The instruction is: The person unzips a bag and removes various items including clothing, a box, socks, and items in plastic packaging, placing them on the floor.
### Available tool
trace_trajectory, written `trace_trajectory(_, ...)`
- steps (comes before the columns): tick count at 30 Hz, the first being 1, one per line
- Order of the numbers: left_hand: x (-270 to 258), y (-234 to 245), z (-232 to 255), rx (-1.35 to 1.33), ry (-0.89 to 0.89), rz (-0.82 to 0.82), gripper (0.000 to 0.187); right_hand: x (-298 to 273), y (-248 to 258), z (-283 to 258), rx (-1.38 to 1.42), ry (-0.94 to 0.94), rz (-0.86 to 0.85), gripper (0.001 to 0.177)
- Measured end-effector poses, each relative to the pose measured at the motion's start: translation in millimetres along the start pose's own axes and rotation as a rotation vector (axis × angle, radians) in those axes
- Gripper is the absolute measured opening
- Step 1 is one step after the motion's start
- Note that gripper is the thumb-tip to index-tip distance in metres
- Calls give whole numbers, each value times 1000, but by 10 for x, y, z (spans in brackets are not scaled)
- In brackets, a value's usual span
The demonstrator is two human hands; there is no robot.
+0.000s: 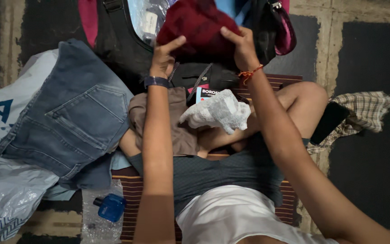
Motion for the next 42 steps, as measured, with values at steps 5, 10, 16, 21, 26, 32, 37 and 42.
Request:
trace_trajectory(5,-16,-81,19,181,-94,99,75,39,-127,-124,13,-314,-190,37)
trace_trajectory(10,-39,-47,-27,82,61,289,57,268,-136,-99,-162,-149,-251,36)
trace_trajectory(16,11,-161,-44,567,-53,73,54,216,162,249,125,-66,28,41)
trace_trajectory(21,107,141,-222,390,-142,54,43,153,173,174,336,-23,-61,52)
trace_trajectory(26,132,280,-151,315,-301,253,64,156,87,194,356,-135,-106,56)
trace_trajectory(32,79,-64,-112,772,-236,115,68,183,146,323,167,-180,-70,52)
trace_trajectory(37,141,277,-161,235,-265,281,32,285,624,618,296,40,73,43)
trace_trajectory(42,94,83,-4,169,-356,21,25,304,758,744,419,49,-33,26)
Point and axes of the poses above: each hand's wrist, its own x-axis towards the middle knuckle, its own y-axis out of the back of the hand, z = x × y, the point moved 6 cm from there along x, towards the middle knuckle, and after that the axes turned 5 degrees about -z, right-handed, at the moved point
